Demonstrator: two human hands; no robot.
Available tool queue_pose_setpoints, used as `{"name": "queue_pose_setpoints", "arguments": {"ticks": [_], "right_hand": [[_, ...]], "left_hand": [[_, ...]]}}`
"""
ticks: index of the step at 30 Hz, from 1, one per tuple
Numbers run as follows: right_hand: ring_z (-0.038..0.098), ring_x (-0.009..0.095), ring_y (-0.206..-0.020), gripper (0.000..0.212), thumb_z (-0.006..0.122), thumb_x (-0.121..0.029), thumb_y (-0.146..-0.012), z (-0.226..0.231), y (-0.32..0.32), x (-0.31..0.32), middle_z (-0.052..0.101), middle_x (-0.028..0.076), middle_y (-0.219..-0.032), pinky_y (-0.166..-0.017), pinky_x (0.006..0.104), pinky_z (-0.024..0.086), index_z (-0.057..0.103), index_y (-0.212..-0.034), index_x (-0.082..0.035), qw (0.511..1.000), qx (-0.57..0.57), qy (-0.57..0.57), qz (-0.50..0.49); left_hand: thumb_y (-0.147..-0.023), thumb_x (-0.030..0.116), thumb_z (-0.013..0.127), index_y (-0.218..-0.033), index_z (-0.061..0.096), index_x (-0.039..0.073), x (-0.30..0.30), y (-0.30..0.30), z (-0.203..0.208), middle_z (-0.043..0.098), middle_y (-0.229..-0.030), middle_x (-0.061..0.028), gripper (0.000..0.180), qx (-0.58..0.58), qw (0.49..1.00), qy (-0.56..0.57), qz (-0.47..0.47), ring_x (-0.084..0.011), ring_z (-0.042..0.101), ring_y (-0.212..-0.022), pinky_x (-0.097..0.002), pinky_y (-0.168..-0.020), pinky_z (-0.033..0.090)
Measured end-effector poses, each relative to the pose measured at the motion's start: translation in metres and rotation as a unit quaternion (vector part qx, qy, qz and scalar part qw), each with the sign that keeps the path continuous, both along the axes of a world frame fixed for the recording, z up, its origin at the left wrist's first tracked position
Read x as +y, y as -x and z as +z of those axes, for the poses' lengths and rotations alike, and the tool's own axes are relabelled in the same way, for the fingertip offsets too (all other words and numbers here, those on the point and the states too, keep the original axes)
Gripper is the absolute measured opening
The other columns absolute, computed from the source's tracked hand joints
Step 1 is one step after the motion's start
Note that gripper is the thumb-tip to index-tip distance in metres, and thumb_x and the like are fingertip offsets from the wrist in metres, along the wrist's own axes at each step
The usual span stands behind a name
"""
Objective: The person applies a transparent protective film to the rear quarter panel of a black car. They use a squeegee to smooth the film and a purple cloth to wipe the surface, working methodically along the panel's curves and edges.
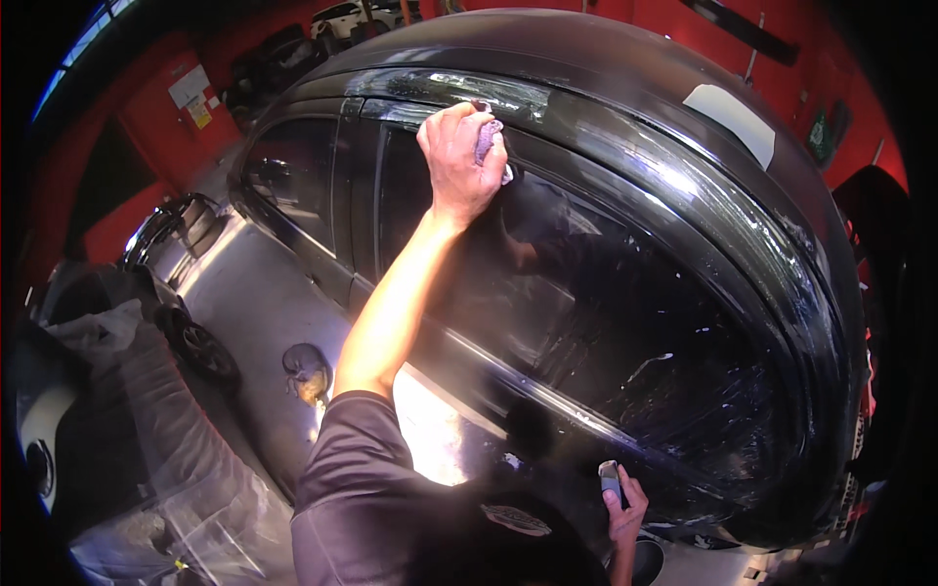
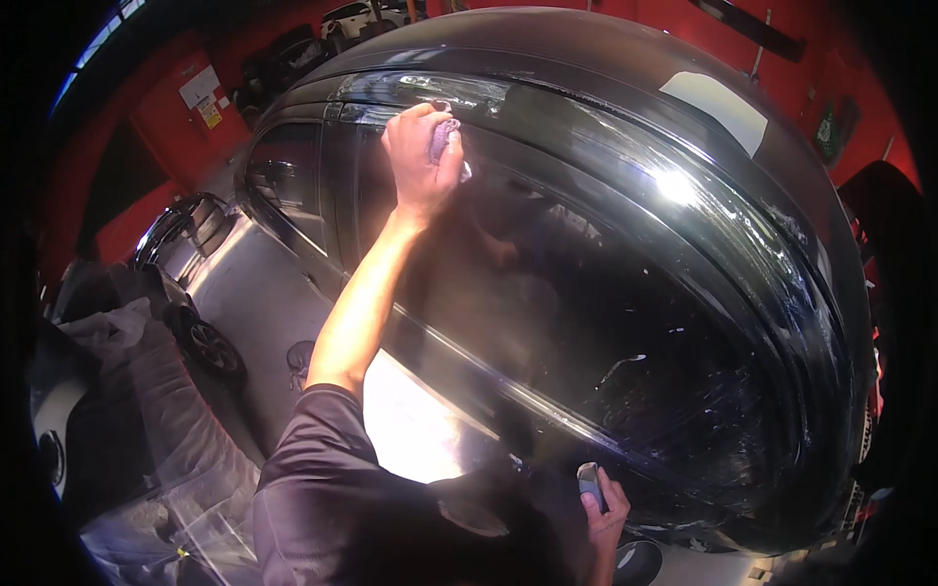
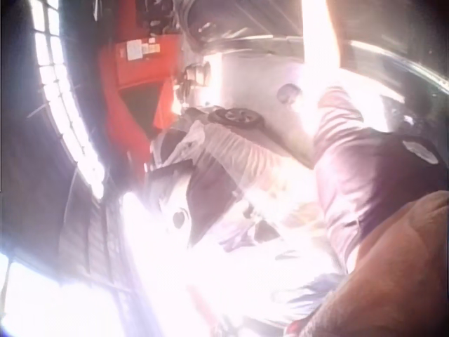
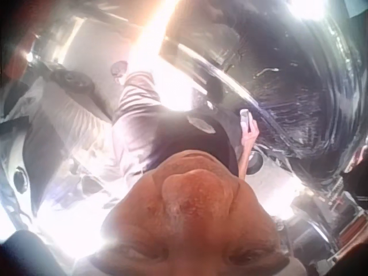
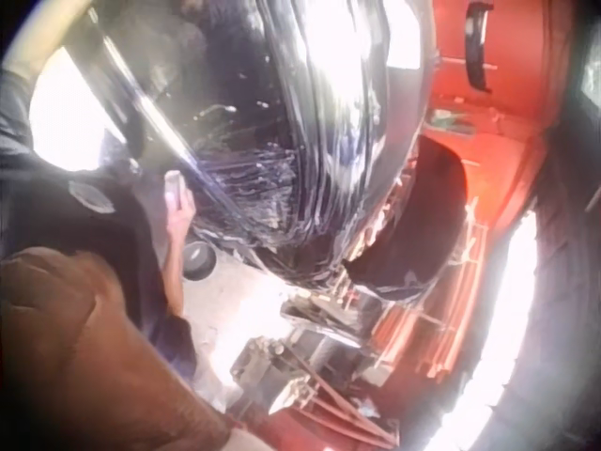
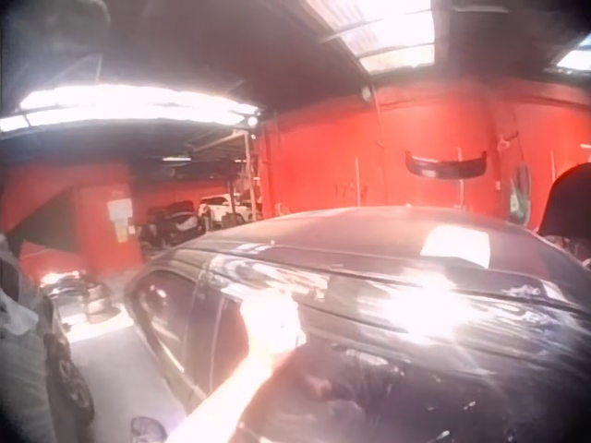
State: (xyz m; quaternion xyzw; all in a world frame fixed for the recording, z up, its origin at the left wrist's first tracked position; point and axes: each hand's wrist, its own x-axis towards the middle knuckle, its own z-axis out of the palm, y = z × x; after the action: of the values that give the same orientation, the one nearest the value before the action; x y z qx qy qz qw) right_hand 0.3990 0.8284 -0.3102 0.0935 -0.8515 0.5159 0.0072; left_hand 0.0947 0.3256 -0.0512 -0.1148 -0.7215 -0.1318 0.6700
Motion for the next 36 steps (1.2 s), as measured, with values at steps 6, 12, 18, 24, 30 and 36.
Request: {"name": "queue_pose_setpoints", "arguments": {"ticks": [6,12,18,24,30,36], "right_hand": [[0.072,0.025,-0.095,0.055,0.081,-0.023,-0.093,0.01,0.004,-0.025,0.076,0.017,-0.109,-0.086,0.0358,0.055,0.073,-0.138,0.006,0.999,0.007,0.025,0.044],[0.071,0.024,-0.095,0.056,0.082,-0.027,-0.095,0.023,0.006,-0.011,0.075,0.016,-0.109,-0.086,0.035,0.055,0.072,-0.139,0.006,0.998,0.028,0.021,0.046],[0.072,0.026,-0.097,0.057,0.083,-0.028,-0.094,0.031,-0.011,0.028,0.075,0.017,-0.11,-0.088,0.0366,0.056,0.072,-0.139,0.006,0.999,0.031,0.013,0.035],[0.073,0.031,-0.102,0.058,0.082,-0.025,-0.092,0.018,-0.06,0.117,0.075,0.019,-0.114,-0.093,0.0386,0.056,0.071,-0.14,0.006,0.999,0.054,0.003,-0.007],[0.073,0.034,-0.109,0.057,0.084,-0.022,-0.092,0.013,-0.121,0.237,0.075,0.019,-0.117,-0.098,0.0396,0.056,0.071,-0.143,0.001,0.997,0.053,0.022,-0.054],[0.073,0.034,-0.11,0.058,0.083,-0.019,-0.093,0.001,-0.173,0.318,0.074,0.019,-0.122,-0.098,0.0391,0.056,0.069,-0.145,0.002,0.991,0.047,0.066,-0.106]], "left_hand": [[-0.095,0.019,0.073,-0.115,0.072,0.007,-0.102,0.015,0.01,0.07,-0.122,-0.0142,0.023,-0.058,0.989,-0.106,0.08,-0.0375,0.061,-0.117,-0.0502,-0.105,0.046],[-0.091,0.014,0.073,-0.112,0.072,0.007,-0.007,-0.002,0.012,0.067,-0.115,-0.0151,0.023,-0.032,0.998,-0.042,0.024,-0.038,0.06,-0.109,-0.0495,-0.097,0.047],[-0.083,0.014,0.079,-0.108,0.071,0.008,0.184,-0.041,0.003,0.064,-0.112,-0.0137,0.028,-0.007,0.99,0.092,-0.103,-0.036,0.06,-0.109,-0.0511,-0.094,0.046],[-0.076,0.02,0.081,-0.108,0.069,0.008,0.387,-0.079,-0.024,0.066,-0.114,-0.0144,0.036,-0.003,0.967,0.173,-0.189,-0.0354,0.06,-0.115,-0.0541,-0.102,0.047],[-0.083,0.015,0.079,-0.108,0.072,0.009,0.526,-0.121,-0.074,0.064,-0.109,-0.0118,0.027,-0.042,0.951,0.232,-0.2,-0.0346,0.059,-0.109,-0.0524,-0.094,0.043],[-0.086,0.016,0.075,-0.115,0.074,0.009,0.645,-0.153,-0.132,0.064,-0.117,-0.0124,0.029,-0.039,0.924,0.311,-0.219,-0.0342,0.059,-0.115,-0.0574,-0.103,0.044]]}}
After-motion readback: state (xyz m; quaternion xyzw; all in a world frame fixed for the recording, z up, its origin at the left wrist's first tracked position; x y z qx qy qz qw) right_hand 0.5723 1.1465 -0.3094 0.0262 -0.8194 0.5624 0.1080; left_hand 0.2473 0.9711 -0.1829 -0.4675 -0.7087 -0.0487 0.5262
